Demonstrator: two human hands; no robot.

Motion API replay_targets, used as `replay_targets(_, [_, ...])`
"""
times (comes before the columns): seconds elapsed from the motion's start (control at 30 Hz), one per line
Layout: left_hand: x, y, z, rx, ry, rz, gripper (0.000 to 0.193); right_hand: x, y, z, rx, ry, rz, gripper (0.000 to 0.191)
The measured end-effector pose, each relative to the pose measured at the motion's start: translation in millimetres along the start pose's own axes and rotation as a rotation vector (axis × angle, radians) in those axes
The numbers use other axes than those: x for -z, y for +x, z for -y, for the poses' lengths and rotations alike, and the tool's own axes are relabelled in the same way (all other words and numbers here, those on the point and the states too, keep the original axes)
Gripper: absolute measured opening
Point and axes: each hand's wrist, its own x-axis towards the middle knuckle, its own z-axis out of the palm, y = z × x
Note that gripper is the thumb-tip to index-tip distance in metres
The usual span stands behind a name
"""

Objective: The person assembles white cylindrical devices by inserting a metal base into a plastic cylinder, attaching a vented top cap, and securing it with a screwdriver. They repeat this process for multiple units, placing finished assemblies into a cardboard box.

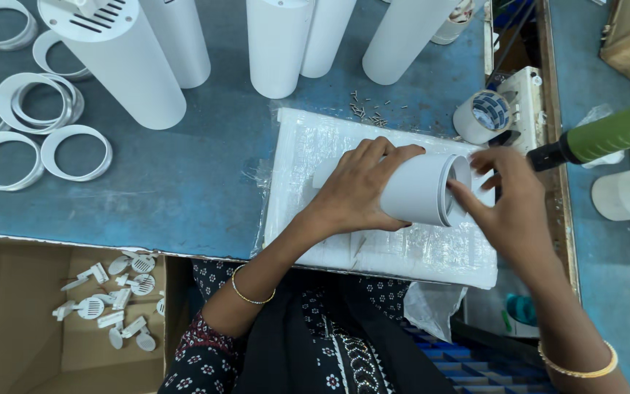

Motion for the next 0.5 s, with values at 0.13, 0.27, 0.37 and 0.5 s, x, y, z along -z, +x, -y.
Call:
replay_targets(0.13, [-3.8,-0.1,-8.9,-0.07,0.026,-0.021,0.096,1.6,-3.2,-4.3,0.253,-0.177,-0.06,0.023])
replay_targets(0.27, [-3.4,-0.3,-11.5,-0.076,0.028,-0.005,0.095,6.9,-5.6,-6.7,0.696,-0.296,-0.178,0.023])
replay_targets(0.37, [-0.3,1.3,-10.4,-0.05,-0.002,-0.016,0.094,5.2,-3.7,-5.6,0.248,-0.12,-0.019,0.037])
replay_targets(0.5, [0.9,3.8,-11.7,-0.046,0.018,0.034,0.094,3.6,-0.5,-0.7,-0.039,-0.085,0.079,0.031])
